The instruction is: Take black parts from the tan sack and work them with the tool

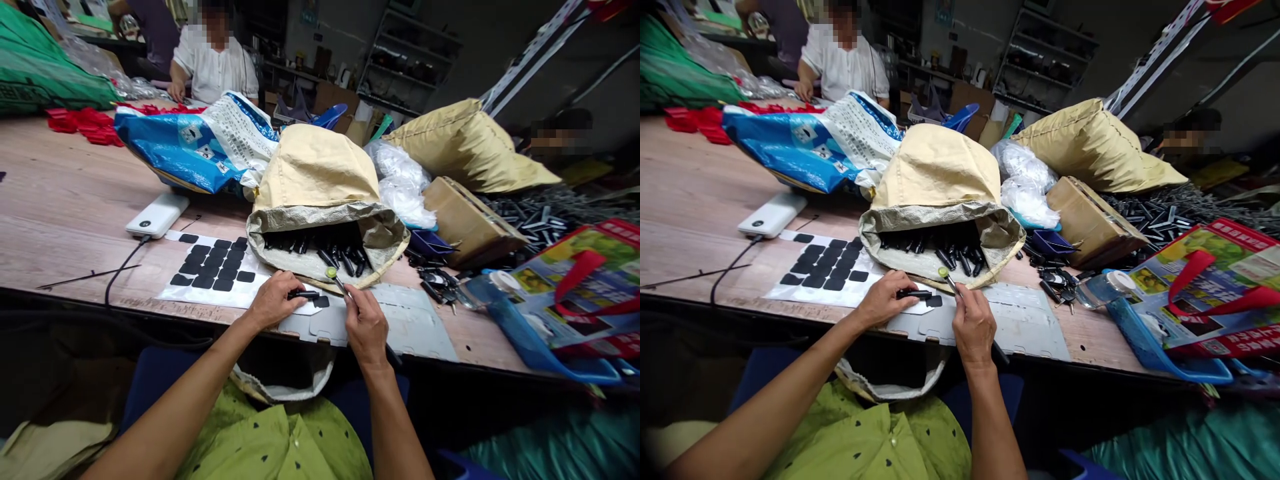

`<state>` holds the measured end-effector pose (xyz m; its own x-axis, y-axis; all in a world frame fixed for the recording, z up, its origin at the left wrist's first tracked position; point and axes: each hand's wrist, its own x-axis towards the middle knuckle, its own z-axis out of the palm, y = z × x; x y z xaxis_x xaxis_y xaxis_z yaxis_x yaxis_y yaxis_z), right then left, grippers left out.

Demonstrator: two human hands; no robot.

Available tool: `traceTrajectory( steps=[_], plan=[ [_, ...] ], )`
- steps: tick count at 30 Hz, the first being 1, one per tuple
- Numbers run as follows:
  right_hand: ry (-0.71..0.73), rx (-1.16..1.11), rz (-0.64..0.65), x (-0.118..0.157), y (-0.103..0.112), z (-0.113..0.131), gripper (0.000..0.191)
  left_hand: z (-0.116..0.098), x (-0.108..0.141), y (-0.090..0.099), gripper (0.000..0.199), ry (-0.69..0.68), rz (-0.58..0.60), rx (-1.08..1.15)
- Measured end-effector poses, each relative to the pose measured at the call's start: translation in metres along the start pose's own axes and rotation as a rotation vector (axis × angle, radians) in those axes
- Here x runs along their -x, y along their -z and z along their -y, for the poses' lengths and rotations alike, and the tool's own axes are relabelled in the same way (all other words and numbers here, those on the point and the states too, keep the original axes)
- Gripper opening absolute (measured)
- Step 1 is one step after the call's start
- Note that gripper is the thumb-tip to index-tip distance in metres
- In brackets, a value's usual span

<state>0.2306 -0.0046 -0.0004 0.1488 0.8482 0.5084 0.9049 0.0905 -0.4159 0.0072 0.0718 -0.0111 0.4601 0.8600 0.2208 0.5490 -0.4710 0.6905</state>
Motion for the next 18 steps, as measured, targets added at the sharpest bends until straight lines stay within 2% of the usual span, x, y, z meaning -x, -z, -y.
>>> traceTrajectory(
  steps=[5,13,18],
  plan=[
    [0.004,-0.18,0.038,0.014,0.018,0.019,0.031,0.002,0.0,-0.001,0.016,0.013,-0.005,0.002],
    [0.032,-0.194,0.016,0.019,0.031,0.033,0.032,0.003,0.001,-0.002,0.016,0.018,-0.019,0.019],
    [0.022,-0.18,0.019,0.02,0.033,0.035,0.032,0.0,-0.001,0.0,0.017,0.082,0.01,0.042]
  ],
)
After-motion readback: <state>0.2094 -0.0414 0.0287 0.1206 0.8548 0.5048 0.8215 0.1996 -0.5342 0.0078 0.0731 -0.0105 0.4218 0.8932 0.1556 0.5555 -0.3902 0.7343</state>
